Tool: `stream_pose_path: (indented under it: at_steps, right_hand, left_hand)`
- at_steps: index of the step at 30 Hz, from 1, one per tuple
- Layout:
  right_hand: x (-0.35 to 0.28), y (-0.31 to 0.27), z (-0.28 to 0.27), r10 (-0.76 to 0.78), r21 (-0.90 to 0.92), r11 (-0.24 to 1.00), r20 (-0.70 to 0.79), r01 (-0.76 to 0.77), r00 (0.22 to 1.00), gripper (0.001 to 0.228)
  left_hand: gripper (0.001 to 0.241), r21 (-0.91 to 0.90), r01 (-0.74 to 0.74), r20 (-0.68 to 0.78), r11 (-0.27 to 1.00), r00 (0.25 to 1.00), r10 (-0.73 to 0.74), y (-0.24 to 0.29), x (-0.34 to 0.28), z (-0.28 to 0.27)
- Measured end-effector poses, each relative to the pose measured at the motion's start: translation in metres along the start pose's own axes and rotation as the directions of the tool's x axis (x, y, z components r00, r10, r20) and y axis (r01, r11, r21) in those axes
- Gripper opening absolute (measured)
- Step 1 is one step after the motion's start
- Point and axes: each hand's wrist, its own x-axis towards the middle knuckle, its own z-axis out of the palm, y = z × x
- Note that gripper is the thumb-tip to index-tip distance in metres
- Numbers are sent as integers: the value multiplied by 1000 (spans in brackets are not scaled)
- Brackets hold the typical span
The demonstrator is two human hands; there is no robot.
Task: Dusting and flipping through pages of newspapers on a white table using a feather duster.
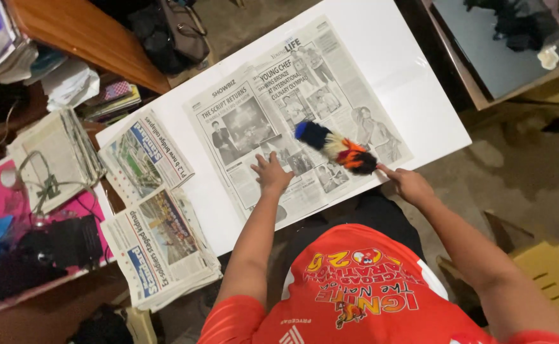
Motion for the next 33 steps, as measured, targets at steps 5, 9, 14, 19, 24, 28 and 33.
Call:
stream_pose_path:
  at_steps: [5,9,14,19,24,28,33]
  right_hand:
    - [61,30,-32,210,45,977,-59,-208,976,53]
    - [118,44,-64,155,239,967,-282,-87,947,48]
    - [168,70,-59,184,480,871,-114,-108,976,45]
    - [164,96,-50,328,518,765,196,-382,924,34]
    - [162,103,-48,269,636,675,261,-375,927,27]
    - [165,94,-73,298,677,500,450,-540,842,27]
    - [164,85,-80,235,740,382,501,-554,833,29]
  left_hand:
    - [103,-47,40,-34,998,999,-42,4,6,14]
    - [96,81,182,-121,980,978,-171,23,8,53]
    - [71,339,-326,-240,883,877,416,148,-44,123]
    - [104,68,-283,-87,957,953,289,232,-76,173]
    - [89,67,-240,-329,968,911,249,210,-42,226]
    - [55,94,-263,-543,960,795,271,204,-41,220]
    - [44,-507,-304,-614,807,784,-91,183,-48,166]
